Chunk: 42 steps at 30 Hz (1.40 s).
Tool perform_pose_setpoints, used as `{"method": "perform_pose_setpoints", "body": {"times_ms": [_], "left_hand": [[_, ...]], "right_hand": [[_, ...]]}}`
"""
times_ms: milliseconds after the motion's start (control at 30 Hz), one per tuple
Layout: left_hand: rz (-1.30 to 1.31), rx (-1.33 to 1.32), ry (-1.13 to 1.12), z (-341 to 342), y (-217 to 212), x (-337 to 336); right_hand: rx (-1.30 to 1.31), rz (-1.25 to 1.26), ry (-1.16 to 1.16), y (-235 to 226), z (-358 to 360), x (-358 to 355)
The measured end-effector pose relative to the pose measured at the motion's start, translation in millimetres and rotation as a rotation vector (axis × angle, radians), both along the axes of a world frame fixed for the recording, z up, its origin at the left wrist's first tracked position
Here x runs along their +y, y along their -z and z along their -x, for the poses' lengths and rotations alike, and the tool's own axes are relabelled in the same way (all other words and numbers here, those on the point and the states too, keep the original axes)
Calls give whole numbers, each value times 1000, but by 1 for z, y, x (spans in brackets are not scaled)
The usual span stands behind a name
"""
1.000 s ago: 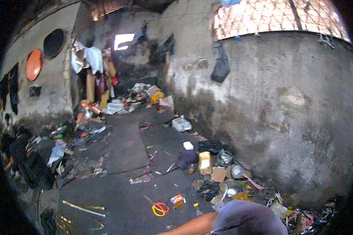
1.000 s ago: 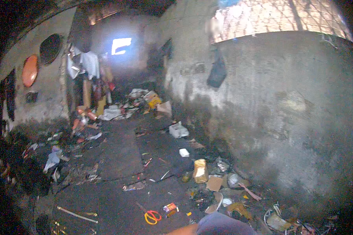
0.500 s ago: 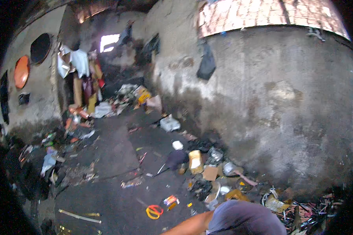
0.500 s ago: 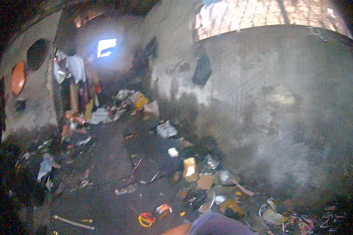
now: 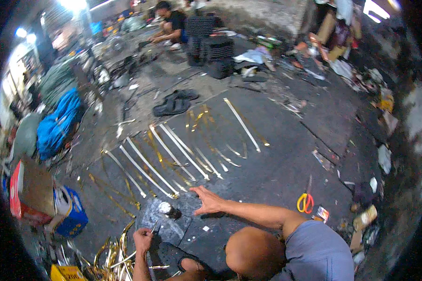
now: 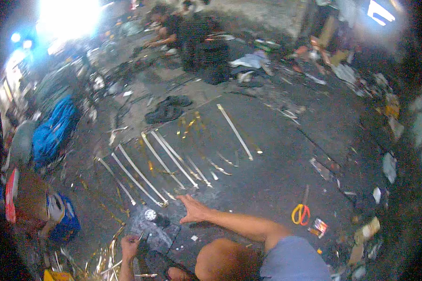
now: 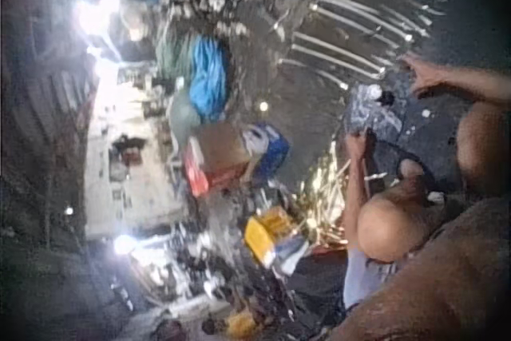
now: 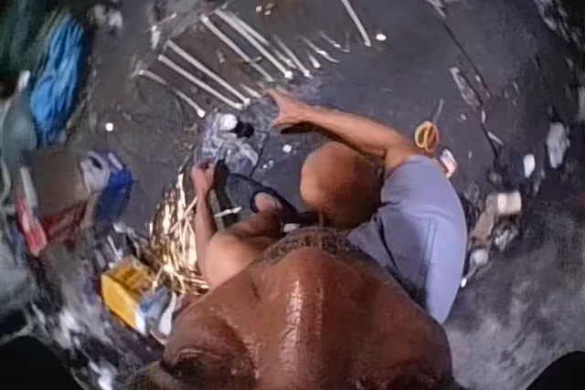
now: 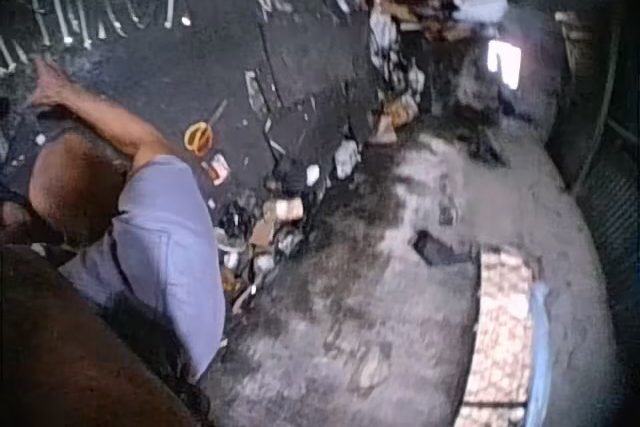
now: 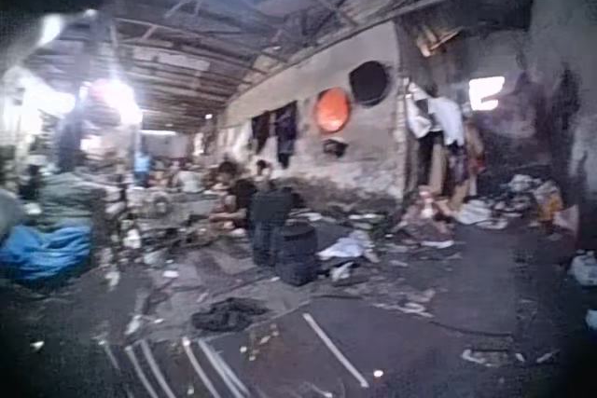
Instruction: The person sits on the floor and repeatedly wraps thin gold and white strips around a small cylindrical object. They place each wrapped strip on the floor beside them. The workspace is cluttered with boxes and loose strips.
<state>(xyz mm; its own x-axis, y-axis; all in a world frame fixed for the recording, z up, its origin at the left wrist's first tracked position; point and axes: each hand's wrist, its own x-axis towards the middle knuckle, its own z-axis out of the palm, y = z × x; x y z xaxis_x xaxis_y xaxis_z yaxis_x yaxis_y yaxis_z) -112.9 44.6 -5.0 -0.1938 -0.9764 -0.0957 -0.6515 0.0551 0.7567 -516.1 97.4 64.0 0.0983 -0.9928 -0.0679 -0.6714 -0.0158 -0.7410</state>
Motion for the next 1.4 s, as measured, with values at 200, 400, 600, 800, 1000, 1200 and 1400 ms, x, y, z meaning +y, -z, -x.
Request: {"method": "perform_pose_setpoints", "body": {"times_ms": [200,400,600,800,1000,1200,1400], "left_hand": [[-308,235,-96,21,-9,8],[-629,671,-382,43,-11,26],[-704,851,-361,56,-14,28],[-767,1114,-310,70,-25,28],[-961,1413,-45,62,-25,34],[-544,482,-177,62,-22,5],[-470,344,-236,81,27,-9]], "right_hand": [[-156,80,-171,26,-75,-28],[-205,267,-53,42,-109,-33],[-534,54,237,21,-108,-37],[-475,157,119,-1,-132,-28],[-277,143,250,15,-96,-30],[-298,267,533,30,-44,-35],[-268,222,324,17,-64,-38]]}}
